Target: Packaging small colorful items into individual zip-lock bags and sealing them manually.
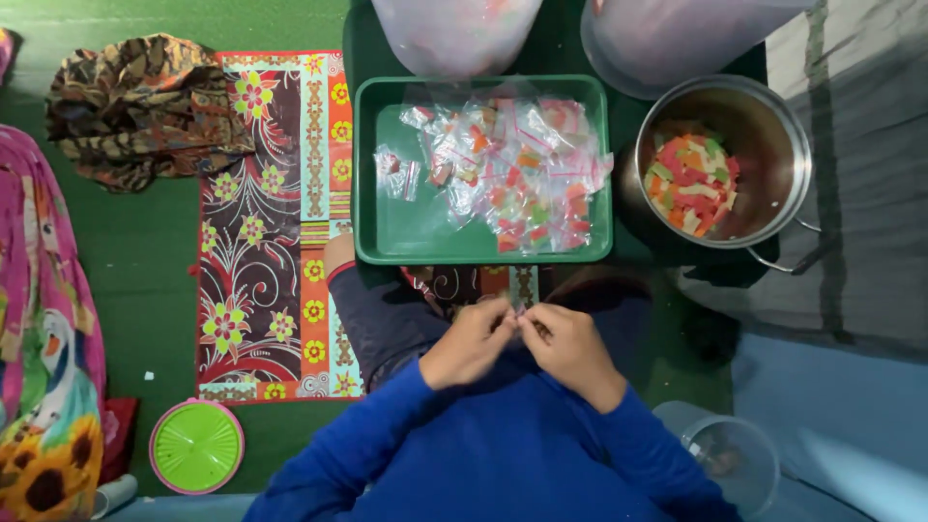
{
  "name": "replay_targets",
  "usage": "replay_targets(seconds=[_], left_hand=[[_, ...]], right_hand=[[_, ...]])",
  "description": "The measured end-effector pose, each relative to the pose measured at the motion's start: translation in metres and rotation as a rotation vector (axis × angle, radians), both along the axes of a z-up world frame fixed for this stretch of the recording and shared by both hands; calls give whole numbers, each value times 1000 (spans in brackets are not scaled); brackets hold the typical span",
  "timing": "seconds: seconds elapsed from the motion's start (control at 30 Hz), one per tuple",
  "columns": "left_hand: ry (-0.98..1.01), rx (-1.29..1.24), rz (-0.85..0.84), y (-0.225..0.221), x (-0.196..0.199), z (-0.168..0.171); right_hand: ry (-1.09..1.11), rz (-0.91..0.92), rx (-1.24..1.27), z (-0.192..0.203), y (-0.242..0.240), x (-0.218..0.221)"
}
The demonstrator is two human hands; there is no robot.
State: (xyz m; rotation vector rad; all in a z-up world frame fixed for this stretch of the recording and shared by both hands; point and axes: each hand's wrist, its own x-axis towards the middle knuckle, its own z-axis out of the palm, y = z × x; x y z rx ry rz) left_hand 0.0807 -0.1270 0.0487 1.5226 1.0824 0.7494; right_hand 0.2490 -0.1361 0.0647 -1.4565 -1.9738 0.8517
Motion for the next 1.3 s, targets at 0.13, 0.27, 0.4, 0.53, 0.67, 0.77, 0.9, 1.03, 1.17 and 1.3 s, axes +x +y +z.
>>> replay_targets(seconds=[0.13, 0.27, 0.4, 0.53, 0.67, 0.77, 0.9, 1.03, 1.17, 1.3], left_hand=[[193, 89, 53, -6, 7, -9], [259, 101, 153, -12, 7, -15], [401, 160, 288, -12, -3, -15], [487, 270, 275, -16, -5, -9], [354, 349, 234, -16, -6, -1], [141, 230, 111, -12, -12, 12], [114, 138, 4, 3, -18, 42], [206, 112, 56, 10, -22, 32], [200, 312, 157, 38, -36, 41], [178, 480, 273, 77, -53, 31]], right_hand=[[-108, 72, 127, -8, 8, -5], [-71, 108, 110, -12, 11, -10], [-68, 88, 121, -12, 12, -14], [-90, -22, 100, -21, 5, -13], [622, -242, -403, -39, -5, -11], [1193, -197, -774, -51, -14, -8], [1301, -446, -785, -92, -29, 0], [1184, -574, -623, -87, -20, 11], [1185, -610, -419, -53, -4, 40], [1093, -686, -168, -12, 11, 87]])
